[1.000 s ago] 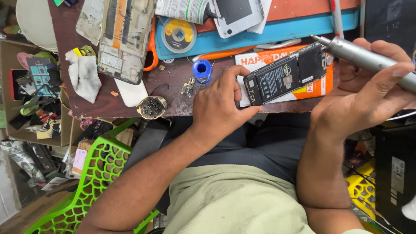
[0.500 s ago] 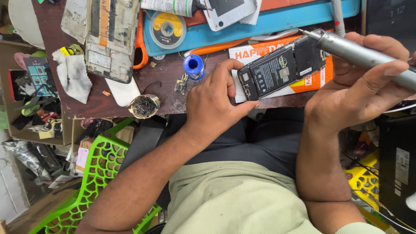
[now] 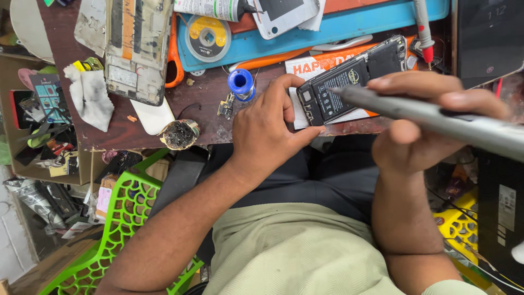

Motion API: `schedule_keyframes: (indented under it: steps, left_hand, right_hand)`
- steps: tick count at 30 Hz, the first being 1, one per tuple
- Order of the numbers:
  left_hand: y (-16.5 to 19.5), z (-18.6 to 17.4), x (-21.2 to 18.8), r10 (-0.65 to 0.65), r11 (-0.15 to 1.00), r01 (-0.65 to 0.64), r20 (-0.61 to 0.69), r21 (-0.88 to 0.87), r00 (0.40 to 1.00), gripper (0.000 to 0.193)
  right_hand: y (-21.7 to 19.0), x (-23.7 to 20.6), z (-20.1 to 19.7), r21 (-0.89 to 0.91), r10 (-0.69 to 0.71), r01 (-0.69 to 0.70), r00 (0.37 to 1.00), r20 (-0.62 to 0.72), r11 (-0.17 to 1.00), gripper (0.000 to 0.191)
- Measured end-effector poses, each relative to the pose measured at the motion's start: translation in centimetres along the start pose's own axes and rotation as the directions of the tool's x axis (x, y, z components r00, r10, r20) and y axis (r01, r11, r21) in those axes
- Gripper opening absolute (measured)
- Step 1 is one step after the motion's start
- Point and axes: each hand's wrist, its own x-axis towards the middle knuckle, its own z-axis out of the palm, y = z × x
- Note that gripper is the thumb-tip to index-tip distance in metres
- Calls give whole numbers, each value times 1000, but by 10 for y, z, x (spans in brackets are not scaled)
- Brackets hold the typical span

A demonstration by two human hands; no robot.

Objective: The person disassembles a white smartphone, removes the battery, and uses a hot air gun to heat the back of the device. They then reassemble the phone, insert a SIM card, and test the screen by navigating the interface.

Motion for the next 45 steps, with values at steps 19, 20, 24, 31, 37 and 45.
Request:
schedule_keyframes:
  steps: [19, 20, 24, 31, 37, 45]
  left_hand:
    - [-2, 4, 2, 9, 1000, -9, 0, -26, 1000, 74]
    - [-2, 3, 3, -1, 1000, 1, 7, -20, 1000, 75]
    - [0, 0, 4, -23, 1000, 23, 32, -5, 999, 78]
    - [3, -2, 6, -32, 999, 32, 28, -5, 999, 81]
    - [1, -3, 5, -15, 1000, 15, 44, -2, 999, 81]
    - [0, 2, 0, 55, 997, -54, -19, 58, 998, 79]
  right_hand:
    - [-12, 16, 9, -64, 18, 1, 953, 303, 998, 49]
    - [-16, 21, 11, -76, 22, 5, 934, 355, 997, 48]
    - [-33, 47, 18, -295, 38, 142, 848, 529, 945, 41]
    - [-47, 73, 33, -388, 139, 123, 802, 581, 914, 37]
    - [-35, 58, 30, -285, 28, 164, 823, 567, 944, 38]
    - [-42, 12, -3, -121, 165, -140, 958, 234, 983, 35]
